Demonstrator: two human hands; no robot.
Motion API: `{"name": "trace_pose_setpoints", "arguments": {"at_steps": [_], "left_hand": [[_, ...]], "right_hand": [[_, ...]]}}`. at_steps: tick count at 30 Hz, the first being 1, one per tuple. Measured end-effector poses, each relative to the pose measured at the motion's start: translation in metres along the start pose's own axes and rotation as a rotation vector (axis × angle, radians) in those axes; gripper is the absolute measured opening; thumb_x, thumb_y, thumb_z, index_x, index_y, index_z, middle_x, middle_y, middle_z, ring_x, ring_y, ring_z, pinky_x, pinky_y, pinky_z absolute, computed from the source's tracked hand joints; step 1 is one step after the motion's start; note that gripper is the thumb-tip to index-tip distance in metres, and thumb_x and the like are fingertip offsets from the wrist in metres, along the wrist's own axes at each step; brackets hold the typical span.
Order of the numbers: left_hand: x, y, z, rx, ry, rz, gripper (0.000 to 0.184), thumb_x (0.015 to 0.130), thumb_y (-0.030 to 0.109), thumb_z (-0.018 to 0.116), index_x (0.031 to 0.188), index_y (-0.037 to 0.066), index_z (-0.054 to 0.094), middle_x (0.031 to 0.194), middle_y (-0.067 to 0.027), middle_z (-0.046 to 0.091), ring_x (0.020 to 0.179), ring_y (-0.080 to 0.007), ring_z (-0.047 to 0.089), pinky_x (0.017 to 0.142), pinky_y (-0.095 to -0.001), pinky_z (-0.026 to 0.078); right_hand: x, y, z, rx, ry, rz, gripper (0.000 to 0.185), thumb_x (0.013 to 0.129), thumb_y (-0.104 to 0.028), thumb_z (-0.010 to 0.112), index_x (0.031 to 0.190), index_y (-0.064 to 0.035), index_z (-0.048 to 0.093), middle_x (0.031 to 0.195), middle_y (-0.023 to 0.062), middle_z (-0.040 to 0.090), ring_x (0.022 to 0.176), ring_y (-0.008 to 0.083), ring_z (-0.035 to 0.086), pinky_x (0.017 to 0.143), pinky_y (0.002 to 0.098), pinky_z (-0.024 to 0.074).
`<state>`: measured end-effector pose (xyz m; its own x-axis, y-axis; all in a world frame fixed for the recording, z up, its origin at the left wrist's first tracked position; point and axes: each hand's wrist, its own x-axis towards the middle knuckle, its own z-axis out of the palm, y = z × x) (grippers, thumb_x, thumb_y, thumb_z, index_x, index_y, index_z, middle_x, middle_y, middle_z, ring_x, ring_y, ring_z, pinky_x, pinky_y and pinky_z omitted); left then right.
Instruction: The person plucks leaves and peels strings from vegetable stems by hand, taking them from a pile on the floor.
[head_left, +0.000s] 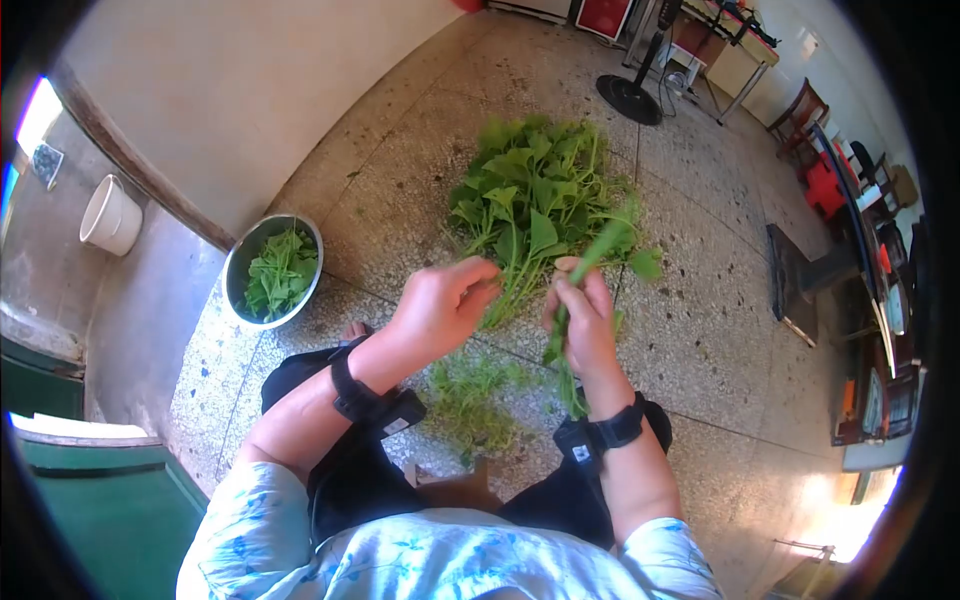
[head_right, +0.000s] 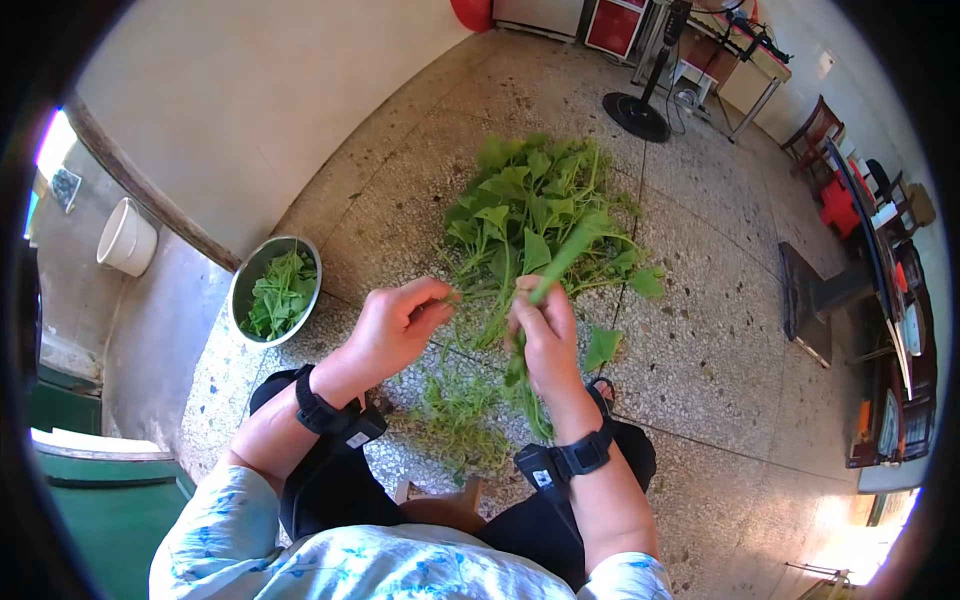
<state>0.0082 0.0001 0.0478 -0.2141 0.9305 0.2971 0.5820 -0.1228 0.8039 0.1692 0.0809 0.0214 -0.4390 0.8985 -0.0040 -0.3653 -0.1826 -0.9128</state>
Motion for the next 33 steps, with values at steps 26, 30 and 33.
{"name": "trace_pose_setpoints", "arguments": {"at_steps": [26,30,33], "left_hand": [[-0.004,-0.04,0.009,-0.088,-0.178,-0.018,0.011,0.076,0.002,0.057,0.086,0.002,0.061,0.077,-0.0101,0.062,0.064,-0.0185,0.06,0.055,-0.0257,0.047],[0.006,-0.042,-0.014,-0.663,-0.043,-0.326,0.01,0.083,0.005,0.051,0.085,0.001,0.06,0.085,-0.0058,0.062,0.067,-0.009,0.059,0.047,-0.0174,0.041],[0.018,-0.061,-0.045,-0.868,0.164,-0.387,0.01,0.085,0.01,0.05,0.088,0.003,0.057,0.088,-0.0087,0.061,0.067,-0.0105,0.059,0.044,-0.0175,0.038]], "right_hand": [[-0.001,0.03,0.019,-0.083,-0.029,0.428,0.01,0.081,-0.012,0.053,0.078,-0.0025,0.052,0.053,0.0,0.045,0.042,0.0068,0.039,0.039,0.0202,0.0318],[0.002,0.019,0.01,-0.121,0.104,0.382,0.01,0.079,-0.012,0.054,0.08,-0.0029,0.052,0.051,0.0004,0.043,0.04,0.0072,0.038,0.037,0.0202,0.031],[0.008,0.011,-0.016,-0.119,0.203,0.296,0.008,0.079,-0.012,0.053,0.08,-0.004,0.052,0.051,0.0007,0.043,0.039,0.0078,0.038,0.036,0.0203,0.0301]]}}
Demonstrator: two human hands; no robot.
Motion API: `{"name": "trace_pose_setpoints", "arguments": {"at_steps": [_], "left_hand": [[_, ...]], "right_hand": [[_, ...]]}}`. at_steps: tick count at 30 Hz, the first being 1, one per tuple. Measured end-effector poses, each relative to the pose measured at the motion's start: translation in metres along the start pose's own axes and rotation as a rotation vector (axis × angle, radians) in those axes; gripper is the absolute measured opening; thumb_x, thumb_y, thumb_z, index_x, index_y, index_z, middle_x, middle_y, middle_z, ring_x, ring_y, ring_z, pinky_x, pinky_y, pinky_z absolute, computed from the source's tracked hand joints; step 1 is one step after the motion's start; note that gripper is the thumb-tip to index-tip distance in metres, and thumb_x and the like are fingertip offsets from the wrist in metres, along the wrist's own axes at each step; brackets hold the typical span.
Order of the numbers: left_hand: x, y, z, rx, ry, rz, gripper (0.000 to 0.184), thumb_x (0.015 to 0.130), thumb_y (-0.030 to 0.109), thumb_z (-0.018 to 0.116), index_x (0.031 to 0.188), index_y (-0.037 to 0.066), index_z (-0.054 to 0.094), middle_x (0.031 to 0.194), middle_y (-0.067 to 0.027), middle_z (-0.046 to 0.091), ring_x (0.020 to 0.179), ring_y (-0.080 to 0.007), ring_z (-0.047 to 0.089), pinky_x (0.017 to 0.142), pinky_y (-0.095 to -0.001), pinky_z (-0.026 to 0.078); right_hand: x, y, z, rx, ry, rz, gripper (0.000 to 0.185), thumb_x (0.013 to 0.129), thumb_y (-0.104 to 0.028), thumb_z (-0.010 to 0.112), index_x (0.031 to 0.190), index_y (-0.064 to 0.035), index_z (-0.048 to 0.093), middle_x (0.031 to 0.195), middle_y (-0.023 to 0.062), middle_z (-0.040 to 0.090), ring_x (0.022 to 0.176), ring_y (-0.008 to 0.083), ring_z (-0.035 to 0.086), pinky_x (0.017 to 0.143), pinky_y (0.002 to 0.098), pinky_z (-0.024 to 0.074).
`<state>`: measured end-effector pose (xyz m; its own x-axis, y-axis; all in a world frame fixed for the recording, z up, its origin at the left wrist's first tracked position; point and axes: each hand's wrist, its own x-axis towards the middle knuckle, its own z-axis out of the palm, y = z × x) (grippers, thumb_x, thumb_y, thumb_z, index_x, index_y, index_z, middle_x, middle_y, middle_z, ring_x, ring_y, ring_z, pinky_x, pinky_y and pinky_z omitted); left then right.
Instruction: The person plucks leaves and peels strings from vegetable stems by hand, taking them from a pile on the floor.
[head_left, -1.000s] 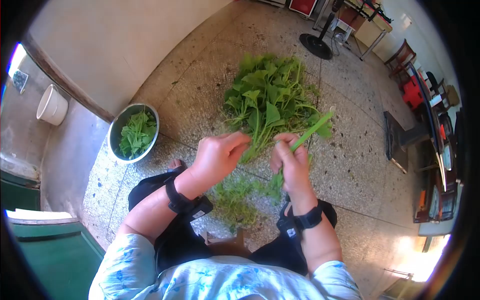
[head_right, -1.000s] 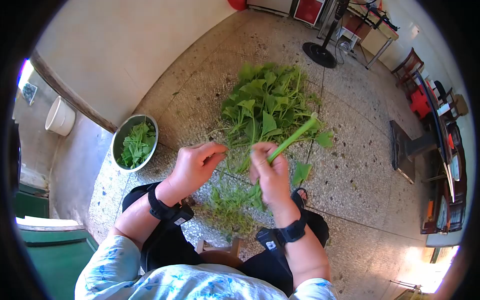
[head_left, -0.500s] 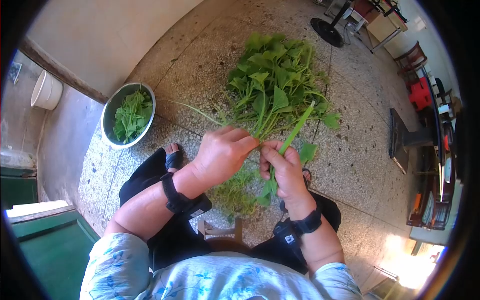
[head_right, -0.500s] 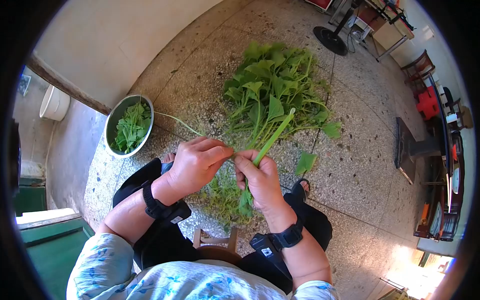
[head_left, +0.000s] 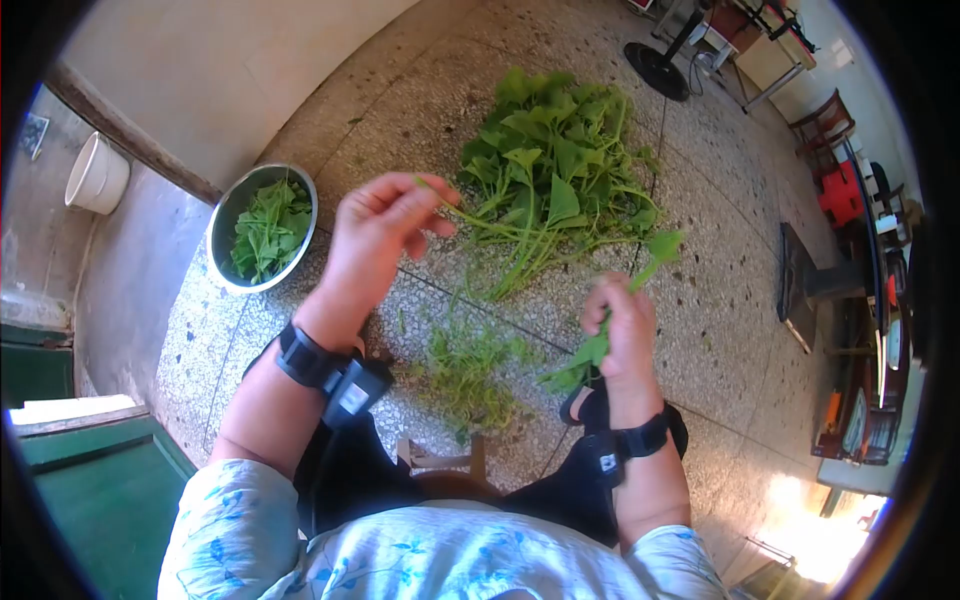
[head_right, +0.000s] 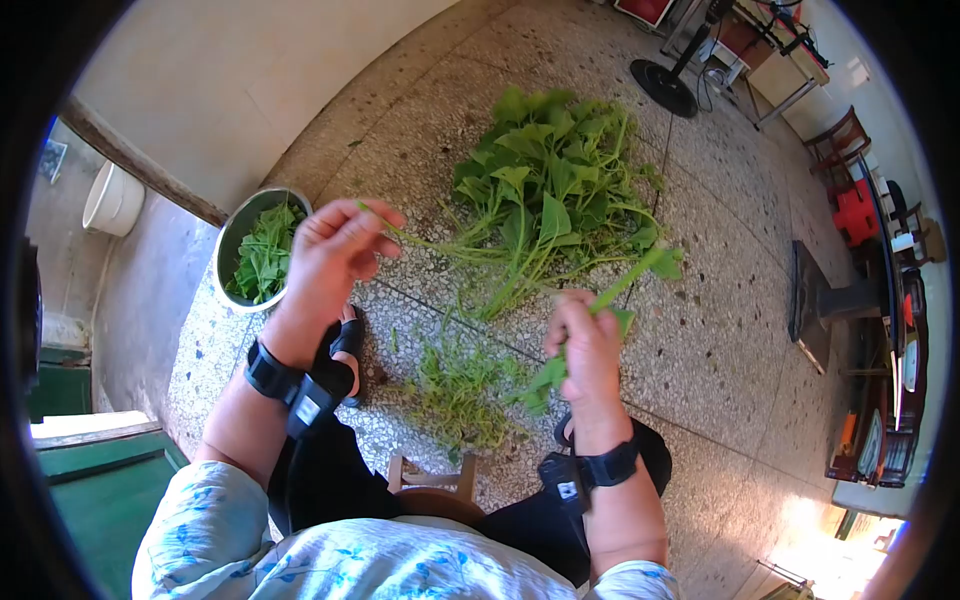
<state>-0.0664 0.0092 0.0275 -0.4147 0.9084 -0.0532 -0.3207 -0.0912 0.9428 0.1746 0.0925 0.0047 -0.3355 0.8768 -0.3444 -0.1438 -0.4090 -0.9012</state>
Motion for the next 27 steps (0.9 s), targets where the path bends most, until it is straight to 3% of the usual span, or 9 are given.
{"name": "trace_pose_setpoints", "arguments": {"at_steps": [5,8,9,11,12,14,15,17,27], "left_hand": [[0.017,0.006,-0.056,-0.131,0.162,-0.003,0.013,0.085,0.013,0.052,0.094,0.005,0.056,0.089,-0.0076,0.061,0.072,-0.0124,0.059,0.05,-0.019,0.04],[0.025,-0.003,-0.077,0.114,0.457,0.198,0.01,0.082,0.01,0.054,0.088,0.003,0.057,0.084,-0.0056,0.062,0.065,-0.0088,0.054,0.057,-0.021,0.043],[0.026,-0.012,-0.079,0.115,0.458,0.196,0.01,0.082,0.01,0.054,0.088,0.003,0.057,0.084,-0.0056,0.062,0.065,-0.0088,0.054,0.057,-0.021,0.043],[0.029,-0.025,-0.077,0.654,0.32,0.375,0.011,0.079,0.005,0.055,0.09,0.002,0.055,0.08,-0.0067,0.062,0.064,-0.0117,0.055,0.057,-0.023,0.044],[0.022,-0.03,-0.058,0.818,0.183,0.343,0.014,0.077,0.001,0.055,0.091,0.002,0.056,0.081,-0.0058,0.061,0.073,-0.0121,0.056,0.065,-0.0229,0.044],[0.001,-0.023,-0.002,0.82,-0.025,0.176,0.011,0.075,0.001,0.058,0.085,0.001,0.057,0.08,-0.0079,0.06,0.073,-0.0146,0.057,0.065,-0.025,0.045],[-0.003,-0.035,0.008,0.772,-0.164,0.275,0.011,0.073,0.001,0.06,0.084,0.0,0.056,0.077,-0.0089,0.06,0.072,-0.016,0.058,0.064,-0.0264,0.046],[-0.015,-0.03,0.031,0.782,-0.359,0.186,0.009,0.073,0.002,0.06,0.081,0.0,0.058,0.075,-0.009,0.06,0.071,-0.0173,0.06,0.064,-0.0271,0.046],[-0.025,-0.036,0.045,0.799,-0.461,0.276,0.008,0.073,0.003,0.061,0.081,0.002,0.06,0.074,-0.0098,0.061,0.072,-0.0204,0.06,0.063,-0.0286,0.047]], "right_hand": [[0.012,-0.024,-0.058,0.181,0.186,-0.225,0.007,0.079,-0.012,0.052,0.076,-0.0061,0.05,0.054,0.0006,0.041,0.042,0.0076,0.038,0.038,0.0201,0.0318],[0.017,-0.041,-0.087,0.28,0.485,-0.363,0.005,0.078,-0.01,0.052,0.075,-0.0055,0.049,0.063,0.0044,0.049,0.042,0.0077,0.038,0.039,0.0187,0.0335],[0.015,-0.044,-0.083,0.28,0.486,-0.36,0.005,0.078,-0.01,0.052,0.075,-0.0055,0.049,0.063,0.0044,0.049,0.042,0.0077,0.038,0.039,0.0187,0.0335],[0.008,-0.046,-0.065,0.137,0.506,-0.337,0.007,0.077,-0.009,0.054,0.077,-0.0048,0.049,0.075,0.0087,0.056,0.044,0.0074,0.041,0.04,0.0178,0.035],[0.005,-0.037,-0.059,0.011,0.36,-0.273,0.007,0.076,-0.009,0.055,0.079,-0.0044,0.05,0.077,0.0094,0.057,0.045,0.0073,0.043,0.04,0.0178,0.0355],[-0.006,-0.023,-0.029,-0.113,0.091,-0.147,0.009,0.076,-0.008,0.055,0.082,-0.0036,0.051,0.077,0.0093,0.059,0.048,0.0072,0.046,0.04,0.0181,0.0363],[-0.012,-0.019,-0.009,-0.11,-0.033,-0.082,0.01,0.076,-0.008,0.055,0.084,-0.003,0.051,0.075,0.0085,0.059,0.05,0.0071,0.047,0.04,0.0185,0.0366],[-0.017,-0.007,0.008,-0.156,-0.236,0.01,0.012,0.078,-0.008,0.056,0.087,-0.0014,0.053,0.072,0.0066,0.058,0.05,0.0067,0.047,0.041,0.0188,0.037],[-0.022,0.006,0.016,-0.167,-0.346,0.1,0.011,0.08,-0.011,0.056,0.084,-0.0015,0.055,0.067,0.0029,0.055,0.051,0.0057,0.046,0.042,0.0179,0.036]]}}
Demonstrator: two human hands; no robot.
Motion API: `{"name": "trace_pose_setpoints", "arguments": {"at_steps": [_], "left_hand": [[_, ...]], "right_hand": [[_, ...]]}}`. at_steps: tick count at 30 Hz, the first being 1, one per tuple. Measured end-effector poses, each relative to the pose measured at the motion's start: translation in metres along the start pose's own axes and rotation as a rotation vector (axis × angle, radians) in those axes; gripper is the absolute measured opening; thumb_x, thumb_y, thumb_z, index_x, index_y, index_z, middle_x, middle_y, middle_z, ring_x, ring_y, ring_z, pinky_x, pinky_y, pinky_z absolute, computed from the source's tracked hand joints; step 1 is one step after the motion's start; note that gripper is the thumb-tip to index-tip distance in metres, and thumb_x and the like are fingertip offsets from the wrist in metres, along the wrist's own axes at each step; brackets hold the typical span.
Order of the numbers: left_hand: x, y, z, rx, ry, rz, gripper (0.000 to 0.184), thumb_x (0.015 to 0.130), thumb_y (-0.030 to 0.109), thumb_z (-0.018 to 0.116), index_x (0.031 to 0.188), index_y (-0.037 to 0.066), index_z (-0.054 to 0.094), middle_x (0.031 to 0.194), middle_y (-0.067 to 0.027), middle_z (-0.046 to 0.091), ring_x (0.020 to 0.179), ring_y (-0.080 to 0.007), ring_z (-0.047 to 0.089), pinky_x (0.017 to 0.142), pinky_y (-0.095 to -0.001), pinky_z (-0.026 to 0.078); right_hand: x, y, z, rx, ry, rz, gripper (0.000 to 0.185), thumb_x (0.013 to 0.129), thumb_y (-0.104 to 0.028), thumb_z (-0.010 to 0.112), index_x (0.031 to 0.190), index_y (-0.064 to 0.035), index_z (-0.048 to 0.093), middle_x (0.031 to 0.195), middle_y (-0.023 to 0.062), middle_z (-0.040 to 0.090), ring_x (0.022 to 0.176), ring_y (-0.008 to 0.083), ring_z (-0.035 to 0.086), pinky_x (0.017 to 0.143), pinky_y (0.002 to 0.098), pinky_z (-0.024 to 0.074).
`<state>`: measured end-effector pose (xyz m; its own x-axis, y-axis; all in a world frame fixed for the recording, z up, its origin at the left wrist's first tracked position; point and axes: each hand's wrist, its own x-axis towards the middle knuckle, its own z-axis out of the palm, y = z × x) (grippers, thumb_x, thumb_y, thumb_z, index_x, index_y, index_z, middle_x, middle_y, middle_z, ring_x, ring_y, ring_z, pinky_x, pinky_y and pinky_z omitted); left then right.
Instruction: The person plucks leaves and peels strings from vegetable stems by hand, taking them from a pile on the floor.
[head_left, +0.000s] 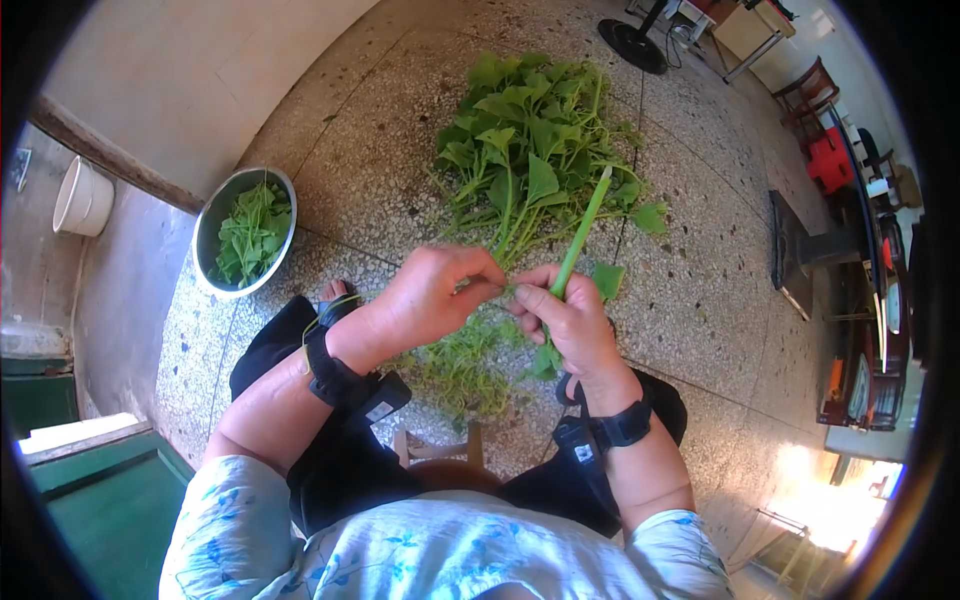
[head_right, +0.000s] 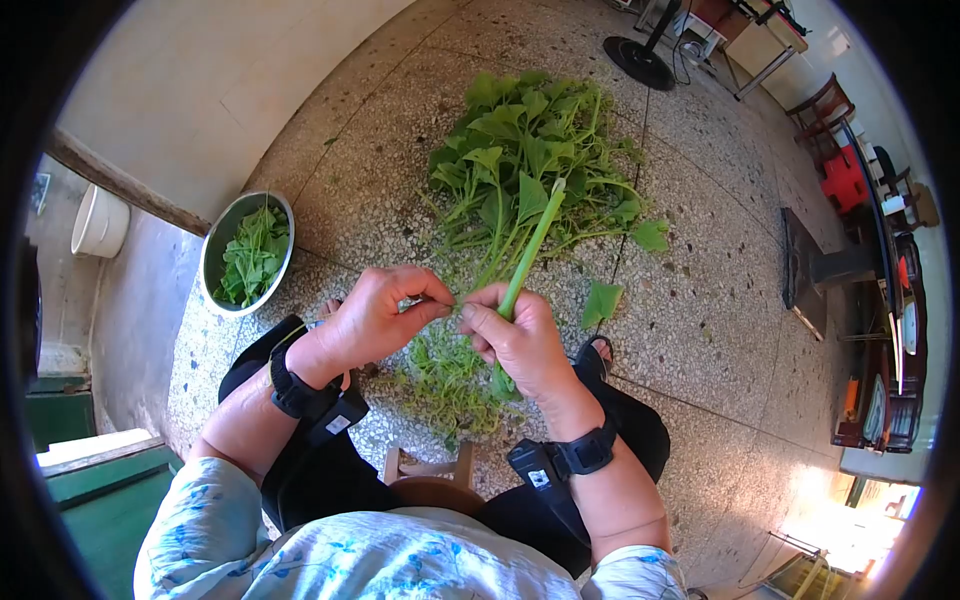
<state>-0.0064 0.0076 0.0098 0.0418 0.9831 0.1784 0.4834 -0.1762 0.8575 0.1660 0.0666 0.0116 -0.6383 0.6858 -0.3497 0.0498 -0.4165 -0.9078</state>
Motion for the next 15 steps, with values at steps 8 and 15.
{"name": "trace_pose_setpoints", "arguments": {"at_steps": [8,15], "left_hand": [[-0.001,0.001,0.006,0.099,-0.01,0.138,0.008,0.072,0.003,0.063,0.08,0.002,0.06,0.073,-0.0098,0.06,0.069,-0.0185,0.06,0.06,-0.0291,0.046],[0.001,-0.012,-0.01,-0.553,0.166,-0.207,0.005,0.08,0.004,0.057,0.083,0.001,0.058,0.083,-0.0078,0.062,0.073,-0.0135,0.059,0.058,-0.0242,0.049]], "right_hand": [[-0.003,0.003,0.005,-0.022,0.048,-0.042,0.007,0.079,-0.01,0.052,0.077,-0.003,0.052,0.061,0.0014,0.05,0.048,0.0054,0.043,0.04,0.0182,0.0333],[-0.003,0.001,-0.011,0.045,0.224,0.021,0.006,0.079,-0.01,0.051,0.075,-0.0048,0.051,0.06,0.0009,0.047,0.043,0.0053,0.041,0.037,0.0177,0.0312]]}}
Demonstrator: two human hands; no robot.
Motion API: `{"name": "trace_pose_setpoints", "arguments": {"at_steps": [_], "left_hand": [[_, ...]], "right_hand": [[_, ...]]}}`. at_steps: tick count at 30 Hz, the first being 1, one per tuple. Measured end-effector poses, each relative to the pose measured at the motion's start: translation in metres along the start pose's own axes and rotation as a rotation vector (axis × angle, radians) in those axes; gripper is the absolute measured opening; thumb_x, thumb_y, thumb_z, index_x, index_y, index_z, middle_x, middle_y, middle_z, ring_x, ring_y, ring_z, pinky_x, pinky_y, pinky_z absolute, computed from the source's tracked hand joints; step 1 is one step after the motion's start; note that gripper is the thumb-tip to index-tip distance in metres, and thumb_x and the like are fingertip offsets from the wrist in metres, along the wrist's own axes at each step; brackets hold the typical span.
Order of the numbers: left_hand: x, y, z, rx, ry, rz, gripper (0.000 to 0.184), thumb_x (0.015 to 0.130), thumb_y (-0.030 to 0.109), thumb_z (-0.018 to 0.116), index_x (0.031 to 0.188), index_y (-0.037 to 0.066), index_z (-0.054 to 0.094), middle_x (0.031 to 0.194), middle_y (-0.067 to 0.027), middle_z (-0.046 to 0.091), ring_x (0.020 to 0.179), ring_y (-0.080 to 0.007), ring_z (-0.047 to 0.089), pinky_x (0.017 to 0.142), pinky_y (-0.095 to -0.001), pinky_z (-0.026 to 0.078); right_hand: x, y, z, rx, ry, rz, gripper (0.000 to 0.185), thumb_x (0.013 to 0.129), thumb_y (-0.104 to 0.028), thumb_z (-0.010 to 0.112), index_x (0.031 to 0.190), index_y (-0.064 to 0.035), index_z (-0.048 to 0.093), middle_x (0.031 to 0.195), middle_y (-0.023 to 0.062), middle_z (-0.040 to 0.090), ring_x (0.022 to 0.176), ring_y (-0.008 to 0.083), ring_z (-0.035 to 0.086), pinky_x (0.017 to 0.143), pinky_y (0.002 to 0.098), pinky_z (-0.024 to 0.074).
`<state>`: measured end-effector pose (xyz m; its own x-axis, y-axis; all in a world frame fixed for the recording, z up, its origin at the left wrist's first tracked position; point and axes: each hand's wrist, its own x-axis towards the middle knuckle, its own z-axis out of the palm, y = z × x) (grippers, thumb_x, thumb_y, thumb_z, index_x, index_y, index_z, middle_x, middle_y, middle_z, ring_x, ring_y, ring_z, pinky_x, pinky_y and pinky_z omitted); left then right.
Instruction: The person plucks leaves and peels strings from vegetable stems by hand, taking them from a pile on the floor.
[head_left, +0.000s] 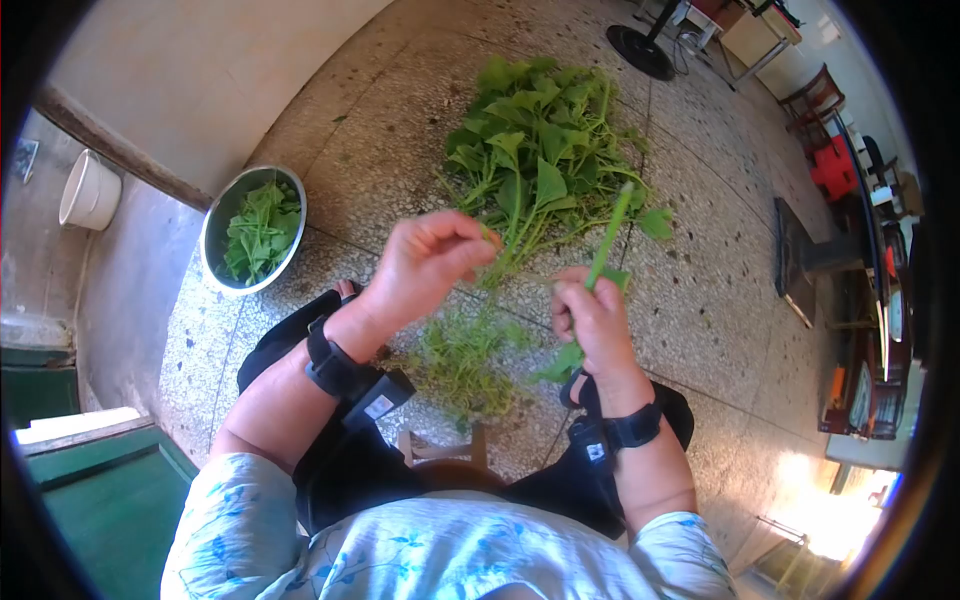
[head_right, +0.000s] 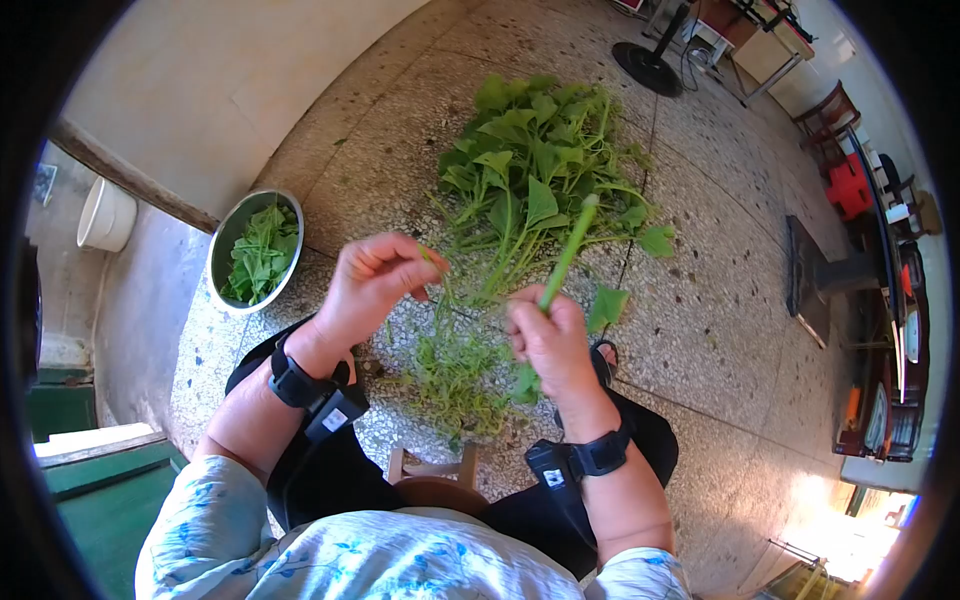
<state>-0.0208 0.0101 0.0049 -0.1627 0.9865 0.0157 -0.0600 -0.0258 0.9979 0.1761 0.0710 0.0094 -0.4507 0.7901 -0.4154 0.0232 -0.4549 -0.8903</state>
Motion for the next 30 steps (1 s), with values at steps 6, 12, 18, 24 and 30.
{"name": "trace_pose_setpoints", "arguments": {"at_steps": [6,12,18,24,30], "left_hand": [[0.013,0.002,-0.055,-0.396,0.243,0.006,0.008,0.084,0.011,0.054,0.086,0.004,0.055,0.087,-0.0105,0.061,0.077,-0.0181,0.061,0.057,-0.025,0.05],[0.013,0.003,-0.091,-0.358,0.463,0.006,0.008,0.083,0.011,0.054,0.085,0.004,0.053,0.087,-0.0101,0.061,0.075,-0.0175,0.061,0.057,-0.0253,0.05],[0.016,-0.004,-0.099,-0.227,0.637,0.064,0.007,0.084,0.013,0.053,0.085,0.006,0.051,0.086,-0.0085,0.061,0.072,-0.0153,0.06,0.059,-0.026,0.05],[0.023,-0.014,-0.046,0.034,0.335,0.063,0.008,0.083,0.009,0.052,0.088,0.004,0.054,0.083,-0.006,0.061,0.067,-0.0118,0.057,0.057,-0.0233,0.047],[0.007,-0.005,0.018,0.778,-0.031,0.436,0.013,0.071,0.002,0.059,0.083,0.003,0.06,0.077,-0.0141,0.059,0.07,-0.0281,0.058,0.061,-0.0343,0.048]], "right_hand": [[0.001,-0.013,-0.049,0.059,0.176,-0.159,0.007,0.078,-0.01,0.048,0.074,-0.0043,0.049,0.057,0.0004,0.045,0.039,0.0051,0.038,0.032,0.0174,0.0278],[-0.003,-0.025,-0.113,0.131,0.451,-0.368,0.008,0.078,-0.013,0.048,0.077,-0.0051,0.047,0.06,0.0011,0.043,0.045,0.0069,0.039,0.037,0.0188,0.0303],[-0.004,-0.038,-0.134,0.358,0.676,-0.502,0.008,0.076,-0.013,0.051,0.077,-0.0051,0.047,0.064,0.0029,0.046,0.05,0.0081,0.043,0.039,0.0185,0.0322],[-0.005,-0.032,-0.056,0.104,0.134,-0.275,0.006,0.074,-0.009,0.053,0.073,-0.0064,0.048,0.055,0.0012,0.046,0.043,0.0071,0.043,0.037,0.019,0.0346],[0.003,-0.009,0.005,-0.087,-0.108,-0.173,0.01,0.078,-0.012,0.059,0.082,-0.0037,0.055,0.056,-0.0018,0.048,0.044,0.0051,0.045,0.038,0.0186,0.0351]]}}
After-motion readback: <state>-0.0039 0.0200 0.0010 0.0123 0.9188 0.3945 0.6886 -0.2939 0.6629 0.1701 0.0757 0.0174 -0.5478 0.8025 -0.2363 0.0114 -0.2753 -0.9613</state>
